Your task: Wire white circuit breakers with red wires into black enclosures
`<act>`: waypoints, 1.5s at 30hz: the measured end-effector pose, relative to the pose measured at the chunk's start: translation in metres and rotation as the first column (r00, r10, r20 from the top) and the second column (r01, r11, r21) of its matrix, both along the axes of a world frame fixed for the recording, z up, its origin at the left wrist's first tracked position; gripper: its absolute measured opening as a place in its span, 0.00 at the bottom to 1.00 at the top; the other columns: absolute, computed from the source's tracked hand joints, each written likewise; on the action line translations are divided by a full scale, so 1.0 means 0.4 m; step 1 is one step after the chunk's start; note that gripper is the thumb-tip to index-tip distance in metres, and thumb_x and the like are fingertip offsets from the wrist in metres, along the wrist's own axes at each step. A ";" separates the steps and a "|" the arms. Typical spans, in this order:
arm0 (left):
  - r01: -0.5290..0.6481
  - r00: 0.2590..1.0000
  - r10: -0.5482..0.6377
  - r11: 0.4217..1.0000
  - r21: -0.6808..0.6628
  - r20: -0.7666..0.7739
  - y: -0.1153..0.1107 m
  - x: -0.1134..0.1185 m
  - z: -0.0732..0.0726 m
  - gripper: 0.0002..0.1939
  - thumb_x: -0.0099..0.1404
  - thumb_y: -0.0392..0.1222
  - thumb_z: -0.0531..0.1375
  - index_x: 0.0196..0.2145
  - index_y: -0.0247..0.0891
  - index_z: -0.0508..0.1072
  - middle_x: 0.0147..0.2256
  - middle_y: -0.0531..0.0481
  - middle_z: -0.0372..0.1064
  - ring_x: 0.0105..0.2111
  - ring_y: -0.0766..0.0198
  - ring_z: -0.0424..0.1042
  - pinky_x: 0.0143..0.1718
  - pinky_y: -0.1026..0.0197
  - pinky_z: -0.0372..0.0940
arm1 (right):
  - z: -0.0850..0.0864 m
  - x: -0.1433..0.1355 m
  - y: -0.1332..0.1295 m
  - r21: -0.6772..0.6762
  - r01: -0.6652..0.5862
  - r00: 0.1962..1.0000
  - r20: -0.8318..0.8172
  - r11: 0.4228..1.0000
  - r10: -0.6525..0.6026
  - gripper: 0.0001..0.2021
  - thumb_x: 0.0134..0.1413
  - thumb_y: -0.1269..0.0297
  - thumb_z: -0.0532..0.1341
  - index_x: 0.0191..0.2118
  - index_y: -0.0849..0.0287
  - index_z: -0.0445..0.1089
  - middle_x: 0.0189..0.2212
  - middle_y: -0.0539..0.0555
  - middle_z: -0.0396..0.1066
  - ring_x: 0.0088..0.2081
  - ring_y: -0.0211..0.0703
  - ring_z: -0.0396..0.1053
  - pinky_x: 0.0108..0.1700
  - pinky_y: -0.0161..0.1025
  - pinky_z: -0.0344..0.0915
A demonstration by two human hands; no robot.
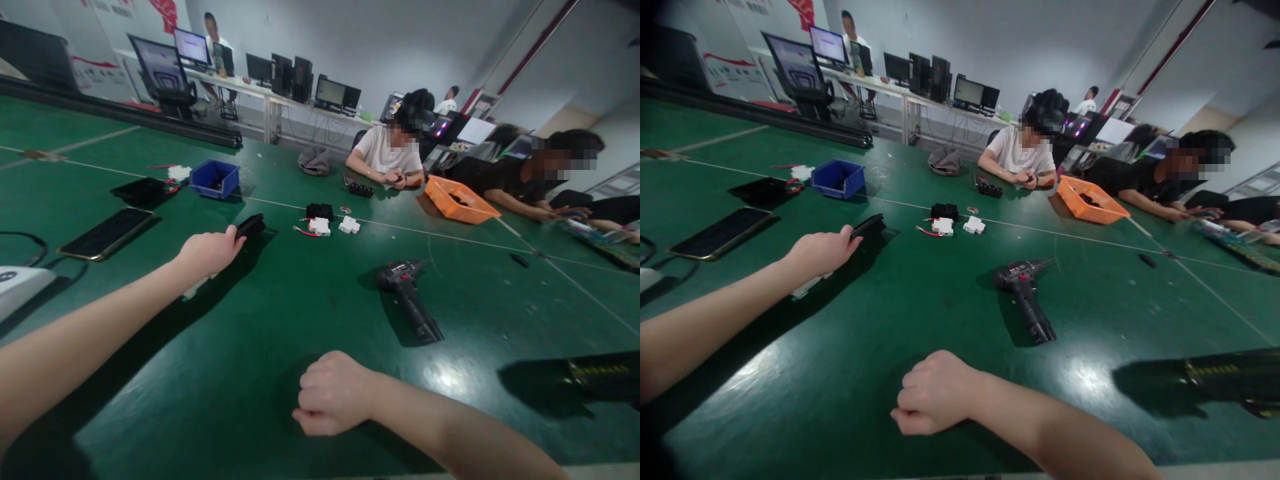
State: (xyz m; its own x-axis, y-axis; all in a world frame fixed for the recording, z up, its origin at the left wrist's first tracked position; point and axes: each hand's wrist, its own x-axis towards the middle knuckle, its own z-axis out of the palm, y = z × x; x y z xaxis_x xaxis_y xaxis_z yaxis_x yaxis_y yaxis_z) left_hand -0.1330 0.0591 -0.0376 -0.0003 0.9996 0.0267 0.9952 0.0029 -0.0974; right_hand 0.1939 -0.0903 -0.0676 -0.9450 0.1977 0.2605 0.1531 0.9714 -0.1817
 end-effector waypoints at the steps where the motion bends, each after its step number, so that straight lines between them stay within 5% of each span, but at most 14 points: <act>1: -0.020 1.000 0.020 1.000 0.022 0.015 0.000 -0.007 -0.005 0.33 0.74 0.57 0.36 0.56 0.29 0.66 0.34 0.29 0.77 0.36 0.36 0.78 0.38 0.44 0.68 | 0.001 0.000 0.000 -0.001 -0.003 1.000 0.014 1.000 0.003 0.19 0.61 0.58 0.58 0.19 0.56 0.65 0.16 0.46 0.64 0.21 0.36 0.65 0.22 0.37 0.50; 14: -0.204 0.972 0.197 0.978 0.044 0.127 -0.011 -0.016 -0.007 0.35 0.73 0.56 0.34 0.54 0.26 0.67 0.36 0.28 0.74 0.37 0.36 0.76 0.39 0.43 0.67 | 0.002 -0.001 0.002 -0.004 -0.021 0.999 0.024 1.000 0.021 0.20 0.62 0.58 0.57 0.19 0.55 0.62 0.16 0.47 0.64 0.21 0.37 0.64 0.23 0.38 0.49; 21: -0.114 0.993 0.104 0.962 0.249 0.055 -0.024 -0.017 -0.010 0.31 0.74 0.53 0.35 0.50 0.25 0.67 0.51 0.24 0.66 0.52 0.37 0.68 0.45 0.47 0.67 | 0.006 0.000 0.002 -0.007 -0.003 0.999 -0.043 1.000 0.003 0.19 0.61 0.58 0.58 0.18 0.56 0.63 0.16 0.46 0.64 0.21 0.36 0.64 0.22 0.39 0.50; 28: -0.145 0.984 0.129 0.981 0.129 0.120 -0.028 -0.009 0.011 0.27 0.75 0.52 0.40 0.57 0.25 0.58 0.49 0.29 0.70 0.46 0.43 0.72 0.45 0.47 0.68 | 0.007 0.000 0.001 0.004 -0.007 1.000 0.002 1.000 0.007 0.20 0.62 0.57 0.58 0.19 0.56 0.65 0.16 0.47 0.65 0.22 0.37 0.67 0.23 0.36 0.52; 36: -0.062 0.996 0.051 0.984 0.168 0.069 0.006 0.010 0.052 0.35 0.73 0.55 0.47 0.66 0.27 0.49 0.58 0.23 0.59 0.53 0.35 0.65 0.45 0.41 0.68 | -0.001 0.003 0.002 -0.011 -0.001 0.999 -0.051 1.000 0.000 0.19 0.61 0.57 0.58 0.19 0.55 0.64 0.16 0.46 0.65 0.22 0.37 0.66 0.23 0.37 0.52; 45: -0.071 0.993 0.054 0.983 0.168 0.103 0.022 0.026 -0.017 0.31 0.71 0.45 0.44 0.69 0.32 0.52 0.63 0.24 0.53 0.48 0.35 0.70 0.42 0.41 0.69 | -0.010 0.006 0.000 -0.011 -0.012 0.999 -0.046 1.000 0.011 0.20 0.61 0.58 0.57 0.18 0.56 0.59 0.16 0.45 0.60 0.20 0.35 0.58 0.23 0.39 0.45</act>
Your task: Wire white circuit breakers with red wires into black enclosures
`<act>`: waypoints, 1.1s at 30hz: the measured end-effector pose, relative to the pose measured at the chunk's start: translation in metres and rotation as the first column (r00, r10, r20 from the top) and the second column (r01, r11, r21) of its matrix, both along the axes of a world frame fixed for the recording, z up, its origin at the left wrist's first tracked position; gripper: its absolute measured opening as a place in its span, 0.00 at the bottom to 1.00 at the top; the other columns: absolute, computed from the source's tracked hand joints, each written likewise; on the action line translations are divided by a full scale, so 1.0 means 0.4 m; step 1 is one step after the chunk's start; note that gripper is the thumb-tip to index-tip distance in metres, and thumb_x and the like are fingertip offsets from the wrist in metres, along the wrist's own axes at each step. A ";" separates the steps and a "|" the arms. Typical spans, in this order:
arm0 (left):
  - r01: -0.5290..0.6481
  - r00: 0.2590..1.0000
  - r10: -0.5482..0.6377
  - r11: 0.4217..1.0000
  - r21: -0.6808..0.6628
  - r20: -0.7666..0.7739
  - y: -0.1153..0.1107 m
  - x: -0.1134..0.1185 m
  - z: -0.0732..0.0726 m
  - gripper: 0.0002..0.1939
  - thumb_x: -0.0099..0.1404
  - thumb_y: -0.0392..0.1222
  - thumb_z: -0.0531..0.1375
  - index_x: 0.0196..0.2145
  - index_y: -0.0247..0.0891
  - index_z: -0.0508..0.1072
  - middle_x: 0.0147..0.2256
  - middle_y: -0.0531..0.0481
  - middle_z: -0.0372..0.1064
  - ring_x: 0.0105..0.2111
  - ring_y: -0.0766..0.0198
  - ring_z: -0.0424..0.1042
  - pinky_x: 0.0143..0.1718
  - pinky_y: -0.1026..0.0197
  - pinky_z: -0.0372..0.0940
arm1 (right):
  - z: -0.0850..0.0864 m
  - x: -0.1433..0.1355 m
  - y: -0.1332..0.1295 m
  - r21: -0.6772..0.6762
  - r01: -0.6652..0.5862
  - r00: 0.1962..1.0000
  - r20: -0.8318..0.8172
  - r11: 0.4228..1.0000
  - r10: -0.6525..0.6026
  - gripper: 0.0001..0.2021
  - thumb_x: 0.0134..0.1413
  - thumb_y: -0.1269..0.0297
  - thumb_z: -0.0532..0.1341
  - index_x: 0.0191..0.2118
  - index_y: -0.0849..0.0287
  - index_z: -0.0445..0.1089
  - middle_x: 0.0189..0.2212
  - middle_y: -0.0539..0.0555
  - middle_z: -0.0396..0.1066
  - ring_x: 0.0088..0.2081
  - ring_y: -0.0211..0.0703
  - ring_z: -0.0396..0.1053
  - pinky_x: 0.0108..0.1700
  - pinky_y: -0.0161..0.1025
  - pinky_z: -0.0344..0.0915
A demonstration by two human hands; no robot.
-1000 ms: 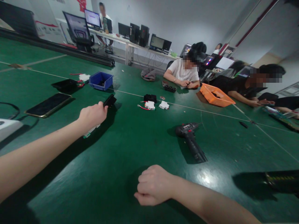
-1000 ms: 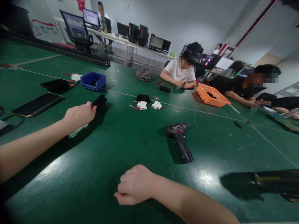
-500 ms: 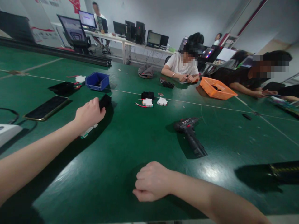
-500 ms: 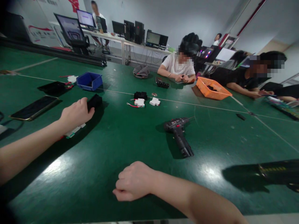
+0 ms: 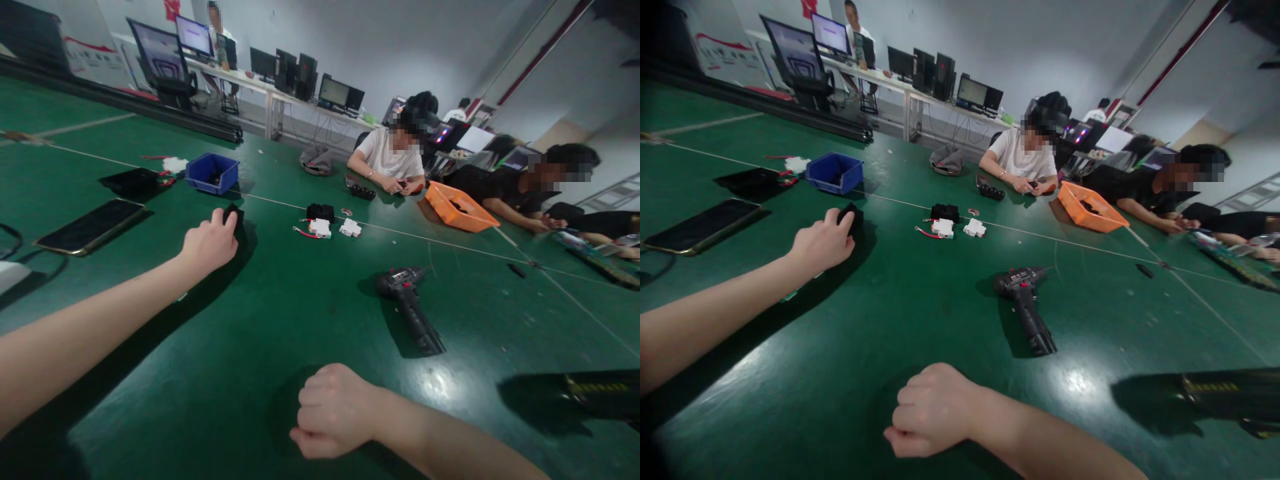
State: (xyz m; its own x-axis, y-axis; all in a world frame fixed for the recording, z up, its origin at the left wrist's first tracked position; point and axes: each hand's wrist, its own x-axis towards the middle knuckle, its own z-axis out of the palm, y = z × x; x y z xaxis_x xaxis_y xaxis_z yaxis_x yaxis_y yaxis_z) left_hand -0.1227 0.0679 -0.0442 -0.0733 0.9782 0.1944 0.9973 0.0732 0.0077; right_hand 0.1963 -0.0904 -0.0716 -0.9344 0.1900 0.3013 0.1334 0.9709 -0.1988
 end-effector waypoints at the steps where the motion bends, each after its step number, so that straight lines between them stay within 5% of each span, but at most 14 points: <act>1: 0.003 1.000 -0.003 1.000 0.008 0.000 0.000 -0.004 -0.003 0.31 0.71 0.45 0.44 0.69 0.33 0.51 0.63 0.24 0.52 0.48 0.36 0.71 0.42 0.42 0.69 | 0.003 0.000 -0.001 0.007 0.001 1.000 0.004 1.000 -0.001 0.20 0.60 0.58 0.57 0.18 0.56 0.58 0.15 0.45 0.59 0.20 0.35 0.57 0.23 0.39 0.44; 5: -0.002 1.000 0.003 1.000 -0.005 0.012 0.001 -0.016 -0.005 0.33 0.70 0.43 0.48 0.69 0.34 0.49 0.62 0.27 0.55 0.50 0.41 0.70 0.44 0.49 0.69 | 0.028 -0.007 0.019 0.033 0.040 0.999 0.011 0.999 -0.041 0.18 0.60 0.63 0.58 0.19 0.56 0.58 0.16 0.46 0.58 0.20 0.35 0.55 0.25 0.40 0.44; 9: -0.008 1.000 0.008 1.000 -0.001 0.015 0.007 -0.027 -0.011 0.33 0.69 0.40 0.50 0.70 0.34 0.48 0.62 0.29 0.55 0.50 0.45 0.70 0.43 0.52 0.68 | 0.052 -0.034 0.119 0.044 0.268 0.963 0.010 0.963 -0.268 0.17 0.64 0.68 0.56 0.22 0.57 0.61 0.19 0.48 0.61 0.23 0.37 0.57 0.28 0.40 0.48; 16: 0.033 0.998 -0.033 0.999 0.009 0.057 0.015 -0.045 -0.024 0.35 0.68 0.36 0.51 0.70 0.33 0.47 0.63 0.29 0.54 0.48 0.47 0.70 0.42 0.53 0.68 | 0.061 -0.125 0.428 0.180 0.630 0.752 0.099 0.755 -0.652 0.18 0.69 0.59 0.52 0.27 0.57 0.68 0.29 0.53 0.70 0.33 0.41 0.68 0.36 0.37 0.59; 21: 0.050 0.995 -0.050 0.999 0.009 0.091 0.024 -0.052 -0.033 0.35 0.68 0.33 0.51 0.71 0.34 0.47 0.63 0.30 0.55 0.49 0.49 0.70 0.43 0.54 0.68 | 0.062 -0.200 0.587 0.205 0.742 0.637 0.082 0.639 -0.766 0.10 0.65 0.62 0.55 0.44 0.58 0.71 0.45 0.59 0.72 0.41 0.48 0.71 0.37 0.39 0.63; 27: 0.067 0.996 -0.068 0.998 0.023 0.049 0.031 -0.055 -0.038 0.34 0.68 0.33 0.51 0.70 0.32 0.48 0.62 0.31 0.57 0.47 0.50 0.71 0.42 0.55 0.68 | 0.031 -0.229 0.613 0.198 0.820 0.522 0.126 0.537 -0.843 0.14 0.66 0.61 0.54 0.52 0.58 0.69 0.52 0.61 0.71 0.45 0.54 0.72 0.39 0.42 0.66; 33: 0.086 0.995 -0.089 0.994 0.068 0.037 0.025 -0.052 -0.034 0.31 0.69 0.36 0.50 0.68 0.31 0.52 0.62 0.31 0.58 0.49 0.49 0.70 0.43 0.54 0.67 | 0.050 -0.166 0.518 0.188 0.830 0.488 0.210 0.525 -0.847 0.12 0.66 0.63 0.56 0.51 0.57 0.71 0.45 0.58 0.74 0.38 0.49 0.74 0.36 0.40 0.65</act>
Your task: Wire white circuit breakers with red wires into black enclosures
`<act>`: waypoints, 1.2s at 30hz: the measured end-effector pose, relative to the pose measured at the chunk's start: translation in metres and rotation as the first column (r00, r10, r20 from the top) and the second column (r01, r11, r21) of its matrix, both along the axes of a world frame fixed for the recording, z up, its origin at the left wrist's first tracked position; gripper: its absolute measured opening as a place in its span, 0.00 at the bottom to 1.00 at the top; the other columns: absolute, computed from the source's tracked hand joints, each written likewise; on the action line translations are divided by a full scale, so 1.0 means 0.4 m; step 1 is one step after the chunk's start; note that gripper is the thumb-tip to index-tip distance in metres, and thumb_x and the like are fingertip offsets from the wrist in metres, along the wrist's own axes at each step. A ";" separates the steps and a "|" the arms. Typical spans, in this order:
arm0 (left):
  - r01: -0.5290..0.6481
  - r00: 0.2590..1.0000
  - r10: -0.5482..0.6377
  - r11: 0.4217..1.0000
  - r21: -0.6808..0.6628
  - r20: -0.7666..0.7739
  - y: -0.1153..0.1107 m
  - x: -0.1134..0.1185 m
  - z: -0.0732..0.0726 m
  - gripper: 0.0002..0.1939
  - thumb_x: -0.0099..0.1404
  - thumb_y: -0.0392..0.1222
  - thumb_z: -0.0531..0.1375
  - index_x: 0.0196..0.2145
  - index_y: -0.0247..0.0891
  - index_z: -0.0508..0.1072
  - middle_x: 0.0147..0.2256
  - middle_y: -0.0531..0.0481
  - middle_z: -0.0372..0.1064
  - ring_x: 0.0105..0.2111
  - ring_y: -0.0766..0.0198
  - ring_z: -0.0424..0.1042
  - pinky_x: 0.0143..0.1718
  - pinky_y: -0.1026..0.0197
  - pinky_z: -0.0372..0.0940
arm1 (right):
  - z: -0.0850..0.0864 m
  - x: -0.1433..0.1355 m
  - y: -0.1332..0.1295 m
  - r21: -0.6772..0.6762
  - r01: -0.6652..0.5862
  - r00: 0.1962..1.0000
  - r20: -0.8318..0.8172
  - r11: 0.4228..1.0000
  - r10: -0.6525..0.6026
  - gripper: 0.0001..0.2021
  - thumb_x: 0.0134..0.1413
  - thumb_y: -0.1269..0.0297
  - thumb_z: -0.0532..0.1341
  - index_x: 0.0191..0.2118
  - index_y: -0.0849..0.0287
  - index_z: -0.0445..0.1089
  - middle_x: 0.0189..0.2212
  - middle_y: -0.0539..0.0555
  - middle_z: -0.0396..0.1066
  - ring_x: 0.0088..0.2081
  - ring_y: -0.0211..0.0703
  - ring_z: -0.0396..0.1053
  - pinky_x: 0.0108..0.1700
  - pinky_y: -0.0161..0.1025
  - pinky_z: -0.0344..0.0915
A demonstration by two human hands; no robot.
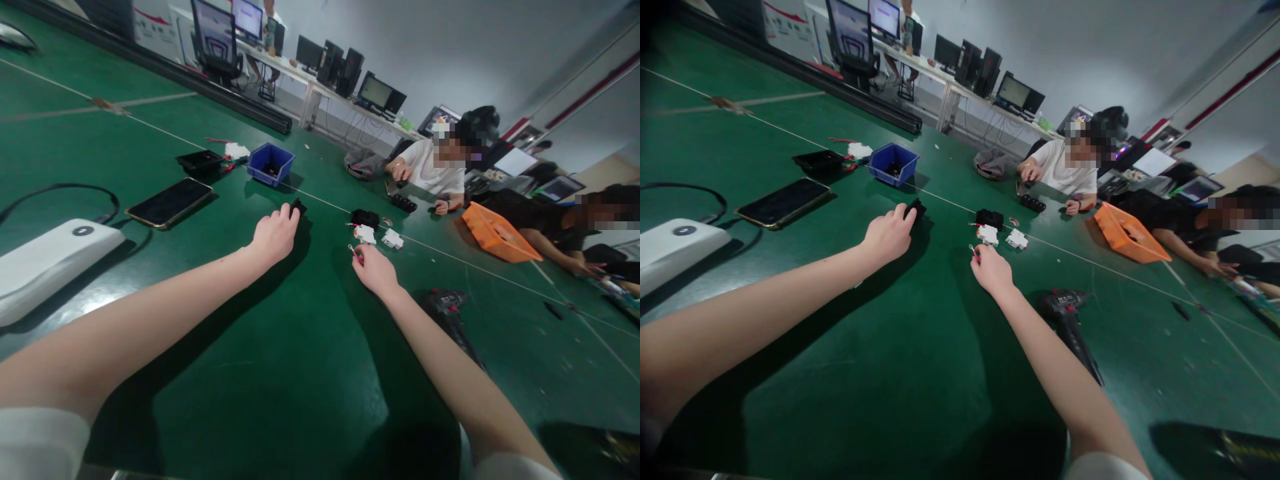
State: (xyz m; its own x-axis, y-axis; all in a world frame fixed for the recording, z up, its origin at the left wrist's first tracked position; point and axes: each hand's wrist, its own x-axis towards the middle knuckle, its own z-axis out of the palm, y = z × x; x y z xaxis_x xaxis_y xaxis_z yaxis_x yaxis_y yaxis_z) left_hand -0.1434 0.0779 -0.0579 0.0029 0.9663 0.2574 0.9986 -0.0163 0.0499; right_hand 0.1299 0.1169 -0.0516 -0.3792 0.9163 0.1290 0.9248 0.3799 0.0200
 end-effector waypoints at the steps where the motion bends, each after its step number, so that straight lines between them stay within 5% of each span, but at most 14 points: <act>1: 0.002 1.000 -0.002 1.000 0.011 -0.003 -0.001 0.001 0.000 0.31 0.69 0.36 0.50 0.68 0.30 0.52 0.63 0.31 0.57 0.51 0.48 0.68 0.45 0.53 0.67 | 0.005 0.015 -0.028 -0.012 -0.004 1.000 0.003 1.000 0.004 0.11 0.67 0.63 0.56 0.50 0.56 0.71 0.43 0.57 0.74 0.37 0.47 0.74 0.35 0.39 0.64; 4: 0.013 1.000 -0.011 0.999 0.050 -0.026 0.000 0.002 -0.003 0.32 0.68 0.36 0.50 0.68 0.27 0.53 0.66 0.31 0.53 0.55 0.46 0.65 0.48 0.51 0.66 | 0.010 0.056 -0.137 -0.033 -0.061 0.998 -0.002 0.998 0.061 0.10 0.69 0.62 0.55 0.47 0.55 0.73 0.41 0.54 0.75 0.35 0.43 0.74 0.33 0.36 0.63; 6: 0.019 0.998 -0.015 0.997 0.073 -0.056 0.002 0.003 -0.007 0.32 0.68 0.35 0.49 0.68 0.25 0.54 0.68 0.32 0.51 0.57 0.45 0.64 0.48 0.50 0.66 | 0.001 0.073 -0.218 -0.032 -0.209 0.978 -0.031 0.977 0.208 0.12 0.71 0.62 0.52 0.49 0.56 0.72 0.42 0.55 0.75 0.34 0.42 0.74 0.30 0.36 0.63; 12: 0.017 0.992 -0.002 0.993 0.113 -0.125 0.004 0.011 -0.012 0.31 0.67 0.36 0.48 0.67 0.24 0.56 0.68 0.33 0.55 0.58 0.44 0.64 0.49 0.47 0.66 | -0.021 0.097 -0.369 0.015 -0.567 0.812 -0.157 0.824 0.562 0.11 0.71 0.65 0.53 0.49 0.59 0.71 0.40 0.54 0.75 0.31 0.38 0.73 0.28 0.36 0.63; 15: 0.002 0.990 0.016 0.991 0.131 -0.139 0.006 0.015 -0.011 0.32 0.68 0.36 0.48 0.68 0.25 0.56 0.67 0.32 0.56 0.57 0.42 0.66 0.50 0.44 0.66 | -0.013 0.107 -0.374 0.012 -0.706 0.698 -0.160 0.708 0.698 0.10 0.69 0.65 0.54 0.48 0.59 0.71 0.39 0.52 0.75 0.31 0.37 0.72 0.27 0.36 0.62; 17: -0.001 0.990 0.021 0.990 0.138 -0.137 0.008 0.016 -0.011 0.33 0.67 0.36 0.48 0.69 0.25 0.54 0.66 0.31 0.57 0.57 0.41 0.66 0.51 0.43 0.65 | -0.009 0.112 -0.367 0.016 -0.726 0.676 -0.169 0.688 0.717 0.09 0.69 0.65 0.54 0.47 0.59 0.70 0.40 0.53 0.74 0.31 0.37 0.71 0.26 0.36 0.61; 25: -0.039 0.990 0.062 0.983 0.181 -0.127 0.012 0.009 -0.016 0.37 0.66 0.38 0.50 0.70 0.23 0.49 0.63 0.27 0.60 0.64 0.38 0.58 0.59 0.40 0.59 | -0.012 0.123 -0.354 0.003 -0.705 0.691 -0.219 0.709 0.689 0.09 0.67 0.63 0.55 0.45 0.59 0.71 0.42 0.53 0.74 0.32 0.37 0.72 0.27 0.36 0.62; 36: -0.096 0.991 0.109 0.985 0.146 -0.080 0.031 -0.009 -0.044 0.36 0.66 0.36 0.48 0.70 0.22 0.50 0.62 0.23 0.58 0.59 0.35 0.65 0.54 0.40 0.65 | -0.007 0.118 -0.346 -0.016 -0.690 0.703 -0.253 0.724 0.664 0.08 0.63 0.65 0.57 0.43 0.57 0.73 0.41 0.52 0.74 0.29 0.36 0.69 0.26 0.35 0.57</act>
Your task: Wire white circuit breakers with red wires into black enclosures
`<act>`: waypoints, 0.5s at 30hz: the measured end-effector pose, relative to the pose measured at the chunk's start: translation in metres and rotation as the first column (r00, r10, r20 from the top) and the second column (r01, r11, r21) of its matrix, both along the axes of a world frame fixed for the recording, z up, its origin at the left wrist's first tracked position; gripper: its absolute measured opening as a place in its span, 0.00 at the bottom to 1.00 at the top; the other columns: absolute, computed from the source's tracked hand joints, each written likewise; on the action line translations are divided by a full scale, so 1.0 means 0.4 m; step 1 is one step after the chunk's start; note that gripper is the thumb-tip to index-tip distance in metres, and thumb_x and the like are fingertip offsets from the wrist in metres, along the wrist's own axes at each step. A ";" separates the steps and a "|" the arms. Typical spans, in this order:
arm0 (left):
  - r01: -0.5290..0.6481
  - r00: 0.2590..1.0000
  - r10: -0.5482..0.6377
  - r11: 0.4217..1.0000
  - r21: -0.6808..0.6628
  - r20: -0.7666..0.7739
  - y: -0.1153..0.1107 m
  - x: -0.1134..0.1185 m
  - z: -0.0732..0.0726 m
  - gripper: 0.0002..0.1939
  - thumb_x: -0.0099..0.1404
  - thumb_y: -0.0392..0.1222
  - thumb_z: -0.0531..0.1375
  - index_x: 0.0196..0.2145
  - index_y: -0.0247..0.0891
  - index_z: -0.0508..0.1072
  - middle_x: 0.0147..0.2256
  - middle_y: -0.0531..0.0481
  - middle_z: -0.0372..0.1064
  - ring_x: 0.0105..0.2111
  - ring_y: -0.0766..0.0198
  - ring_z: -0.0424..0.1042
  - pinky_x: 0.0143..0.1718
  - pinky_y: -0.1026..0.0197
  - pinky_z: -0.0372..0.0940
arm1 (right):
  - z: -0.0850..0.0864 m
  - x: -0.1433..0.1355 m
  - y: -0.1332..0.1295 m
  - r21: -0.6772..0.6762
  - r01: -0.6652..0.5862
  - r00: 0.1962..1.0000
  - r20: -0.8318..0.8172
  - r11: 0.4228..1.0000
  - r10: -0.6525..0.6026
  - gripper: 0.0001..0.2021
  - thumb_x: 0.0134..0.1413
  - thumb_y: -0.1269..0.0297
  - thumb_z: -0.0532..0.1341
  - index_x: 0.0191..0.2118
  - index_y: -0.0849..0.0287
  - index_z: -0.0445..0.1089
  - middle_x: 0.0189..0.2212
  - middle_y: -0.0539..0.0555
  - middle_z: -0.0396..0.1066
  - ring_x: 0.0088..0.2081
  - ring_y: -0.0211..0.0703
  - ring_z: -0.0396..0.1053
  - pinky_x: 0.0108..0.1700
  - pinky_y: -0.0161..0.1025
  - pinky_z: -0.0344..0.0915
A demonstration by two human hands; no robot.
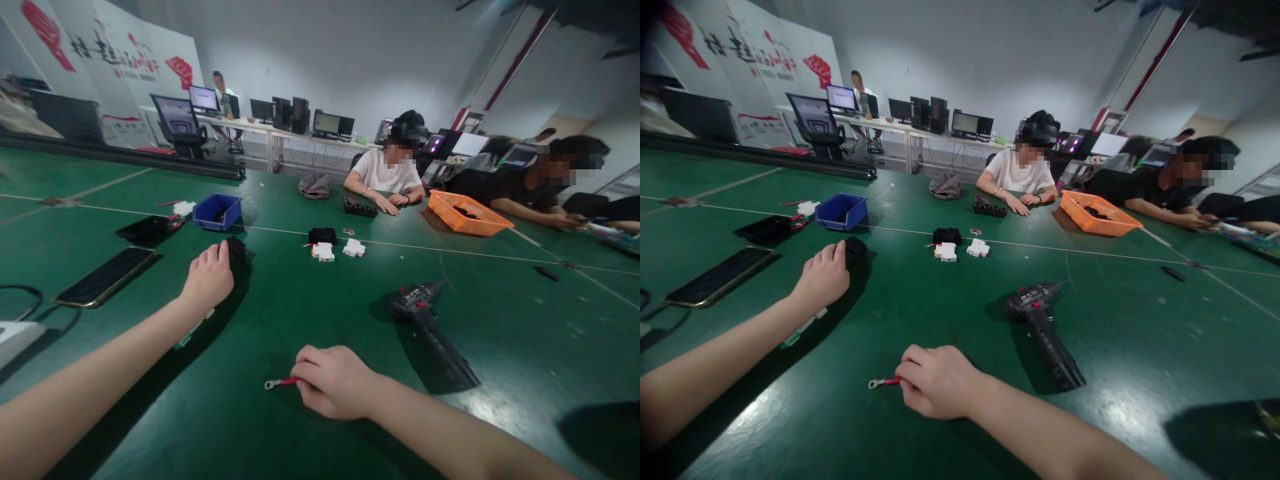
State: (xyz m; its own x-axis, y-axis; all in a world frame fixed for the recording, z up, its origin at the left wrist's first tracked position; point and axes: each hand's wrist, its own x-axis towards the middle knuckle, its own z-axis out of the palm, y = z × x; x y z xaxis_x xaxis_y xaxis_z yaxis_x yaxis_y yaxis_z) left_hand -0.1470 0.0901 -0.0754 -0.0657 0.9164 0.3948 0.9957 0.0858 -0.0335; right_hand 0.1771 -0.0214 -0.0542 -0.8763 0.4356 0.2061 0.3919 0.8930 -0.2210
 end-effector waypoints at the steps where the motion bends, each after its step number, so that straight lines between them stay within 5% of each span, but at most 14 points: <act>1: -0.009 1.000 0.009 1.000 -0.015 0.007 0.001 -0.001 -0.001 0.36 0.67 0.36 0.48 0.70 0.22 0.49 0.62 0.22 0.58 0.58 0.35 0.66 0.53 0.40 0.65 | 0.000 0.000 0.001 -0.007 -0.004 1.000 -0.006 1.000 0.003 0.08 0.63 0.65 0.57 0.43 0.58 0.73 0.41 0.52 0.74 0.29 0.36 0.68 0.25 0.35 0.57; 9: -0.007 0.996 0.015 0.995 -0.097 0.083 0.013 -0.008 -0.007 0.35 0.68 0.38 0.47 0.70 0.22 0.49 0.61 0.19 0.56 0.56 0.31 0.66 0.52 0.36 0.67 | -0.011 0.004 0.005 -0.024 0.038 0.996 -0.076 0.999 -0.039 0.09 0.64 0.65 0.56 0.43 0.58 0.73 0.40 0.53 0.74 0.29 0.36 0.69 0.26 0.35 0.60; 15: 0.024 0.995 -0.015 0.996 -0.086 0.101 0.017 -0.016 -0.014 0.33 0.69 0.37 0.45 0.70 0.23 0.49 0.64 0.22 0.51 0.59 0.34 0.63 0.54 0.39 0.67 | -0.012 0.027 0.070 0.009 0.272 0.954 -0.129 0.962 -0.269 0.09 0.66 0.67 0.54 0.40 0.57 0.72 0.39 0.54 0.74 0.32 0.38 0.71 0.30 0.35 0.64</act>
